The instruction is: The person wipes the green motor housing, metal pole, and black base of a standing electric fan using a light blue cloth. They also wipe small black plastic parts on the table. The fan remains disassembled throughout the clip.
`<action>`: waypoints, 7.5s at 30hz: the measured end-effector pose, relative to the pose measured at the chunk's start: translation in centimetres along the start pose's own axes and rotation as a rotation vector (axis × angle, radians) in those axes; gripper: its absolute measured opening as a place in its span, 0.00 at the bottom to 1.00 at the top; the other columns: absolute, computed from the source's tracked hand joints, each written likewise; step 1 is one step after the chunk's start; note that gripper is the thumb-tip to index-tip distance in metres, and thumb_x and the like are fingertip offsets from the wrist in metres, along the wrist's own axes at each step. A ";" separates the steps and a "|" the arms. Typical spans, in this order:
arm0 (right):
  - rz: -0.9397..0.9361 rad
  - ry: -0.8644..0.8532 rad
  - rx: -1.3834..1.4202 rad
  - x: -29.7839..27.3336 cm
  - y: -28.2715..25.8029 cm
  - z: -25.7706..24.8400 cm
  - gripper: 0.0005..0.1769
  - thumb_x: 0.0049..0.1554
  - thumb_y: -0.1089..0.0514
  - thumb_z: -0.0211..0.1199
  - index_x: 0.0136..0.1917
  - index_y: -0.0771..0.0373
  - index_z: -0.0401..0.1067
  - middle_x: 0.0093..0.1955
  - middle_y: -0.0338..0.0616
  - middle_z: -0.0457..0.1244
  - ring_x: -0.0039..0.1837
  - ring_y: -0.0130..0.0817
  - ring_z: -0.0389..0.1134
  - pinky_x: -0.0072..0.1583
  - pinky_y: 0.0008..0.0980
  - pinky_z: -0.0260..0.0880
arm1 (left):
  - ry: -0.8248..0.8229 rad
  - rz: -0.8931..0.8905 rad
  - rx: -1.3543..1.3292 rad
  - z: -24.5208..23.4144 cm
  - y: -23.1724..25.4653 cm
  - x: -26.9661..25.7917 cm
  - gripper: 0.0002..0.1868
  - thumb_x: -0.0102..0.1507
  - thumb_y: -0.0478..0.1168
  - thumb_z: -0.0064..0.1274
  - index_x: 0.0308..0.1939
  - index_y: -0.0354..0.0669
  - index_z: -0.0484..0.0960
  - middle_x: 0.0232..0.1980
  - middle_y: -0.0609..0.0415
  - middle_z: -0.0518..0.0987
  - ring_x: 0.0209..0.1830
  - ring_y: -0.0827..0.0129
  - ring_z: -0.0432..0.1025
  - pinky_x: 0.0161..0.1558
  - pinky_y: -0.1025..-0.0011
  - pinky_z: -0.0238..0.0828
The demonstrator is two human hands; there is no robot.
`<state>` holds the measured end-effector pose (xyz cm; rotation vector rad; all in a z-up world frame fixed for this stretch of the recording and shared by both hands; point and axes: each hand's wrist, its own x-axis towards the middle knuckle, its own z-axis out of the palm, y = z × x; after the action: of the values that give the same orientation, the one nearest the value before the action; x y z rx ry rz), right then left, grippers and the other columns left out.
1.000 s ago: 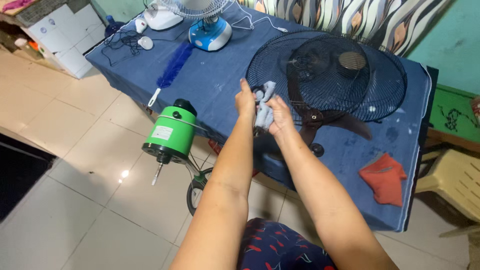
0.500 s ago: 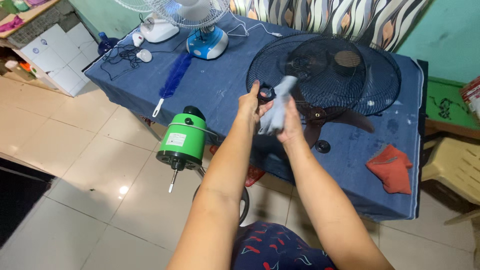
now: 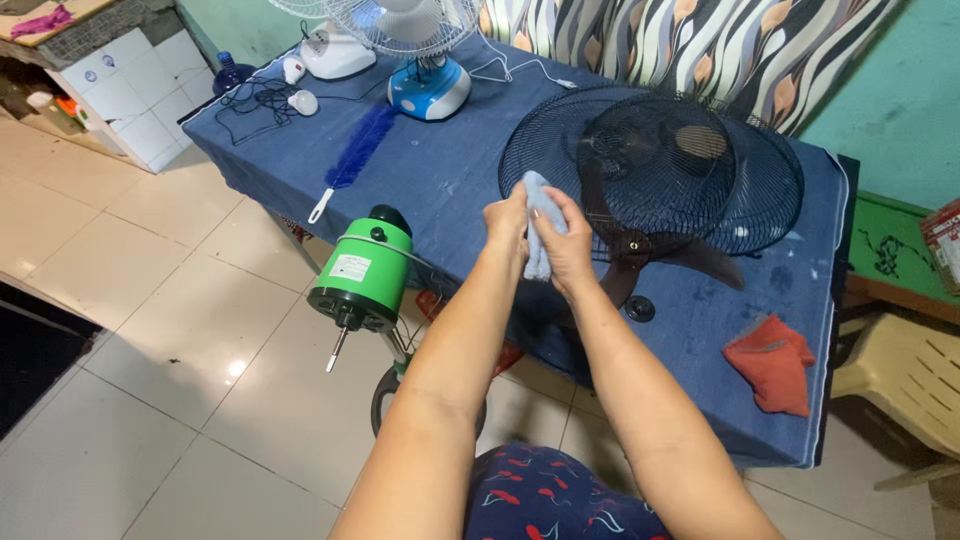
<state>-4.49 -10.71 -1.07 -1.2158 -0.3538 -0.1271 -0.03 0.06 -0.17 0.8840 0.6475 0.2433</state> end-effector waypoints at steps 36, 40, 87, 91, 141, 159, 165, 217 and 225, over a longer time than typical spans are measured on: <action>0.331 -0.137 0.177 1.0 -0.4 -0.4 0.22 0.56 0.67 0.65 0.65 0.69 0.73 0.53 0.46 0.70 0.49 0.29 0.72 0.52 0.30 0.75 | 0.143 0.144 0.165 -1.6 -0.5 0.1 0.21 0.59 0.49 0.62 0.25 0.30 0.83 0.26 0.48 0.81 0.23 0.66 0.72 0.30 0.62 0.70; 0.355 -0.158 0.224 0.6 -0.6 -1.0 0.22 0.56 0.65 0.67 0.64 0.67 0.72 0.52 0.43 0.70 0.50 0.28 0.72 0.53 0.29 0.75 | 0.079 0.058 0.001 -1.7 -0.1 -0.2 0.21 0.59 0.48 0.64 0.27 0.28 0.82 0.28 0.46 0.80 0.23 0.63 0.71 0.29 0.59 0.69; 0.000 0.285 0.112 -7.8 0.2 6.0 0.18 0.71 0.48 0.53 0.63 0.62 0.71 0.46 0.34 0.65 0.44 0.22 0.64 0.46 0.26 0.67 | -0.370 -0.164 -0.262 -8.7 1.3 -7.4 0.10 0.59 0.36 0.66 0.38 0.33 0.82 0.33 0.51 0.80 0.28 0.70 0.75 0.32 0.76 0.75; -0.035 0.231 0.006 -8.6 -1.2 7.1 0.18 0.67 0.51 0.56 0.66 0.62 0.69 0.52 0.34 0.66 0.49 0.20 0.66 0.50 0.23 0.69 | -0.352 -0.095 -0.268 -9.0 1.2 -7.8 0.09 0.60 0.34 0.65 0.38 0.32 0.81 0.34 0.50 0.81 0.30 0.69 0.76 0.33 0.74 0.76; -0.063 0.384 -0.279 -10.2 -2.0 8.3 0.14 0.67 0.52 0.61 0.56 0.66 0.74 0.44 0.38 0.67 0.43 0.22 0.65 0.45 0.26 0.67 | -0.569 0.578 0.413 -15.3 0.1 -10.1 0.11 0.66 0.34 0.55 0.51 0.33 0.84 0.38 0.58 0.84 0.35 0.81 0.72 0.40 0.79 0.71; -0.088 0.201 -0.067 -13.0 -3.4 9.6 0.19 0.68 0.47 0.59 0.58 0.65 0.73 0.54 0.40 0.64 0.54 0.27 0.64 0.56 0.30 0.67 | -0.610 0.198 0.174 -14.2 3.0 -12.8 0.31 0.71 0.55 0.46 0.67 0.33 0.68 0.52 0.46 0.79 0.50 0.69 0.72 0.53 0.69 0.71; -0.441 0.026 -0.974 -15.7 -6.3 11.3 0.16 0.69 0.49 0.54 0.60 0.59 0.76 0.70 0.48 0.57 0.67 0.46 0.54 0.70 0.45 0.52 | -0.802 -0.057 -0.108 -15.1 4.5 -11.3 0.31 0.72 0.61 0.37 0.58 0.35 0.73 0.51 0.47 0.79 0.49 0.65 0.74 0.53 0.65 0.74; -0.564 0.199 -1.070 -19.0 -7.0 14.2 0.21 0.55 0.68 0.66 0.62 0.62 0.77 0.64 0.56 0.58 0.64 0.53 0.60 0.64 0.45 0.63 | -0.766 -0.234 -0.296 -16.8 2.6 -11.0 0.24 0.73 0.52 0.37 0.50 0.34 0.80 0.46 0.42 0.81 0.46 0.54 0.76 0.52 0.57 0.76; -0.590 0.159 -1.060 -20.1 -7.1 14.0 0.22 0.56 0.69 0.64 0.64 0.62 0.76 0.63 0.55 0.57 0.65 0.53 0.59 0.65 0.45 0.63 | -0.772 -0.235 -0.305 -17.3 1.8 -11.2 0.25 0.72 0.53 0.36 0.50 0.35 0.80 0.46 0.42 0.81 0.45 0.54 0.76 0.50 0.57 0.76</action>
<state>-28.15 -1.98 2.78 -2.0881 -0.5203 -1.0148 -19.39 7.20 -1.95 0.5346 -0.0149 -0.2091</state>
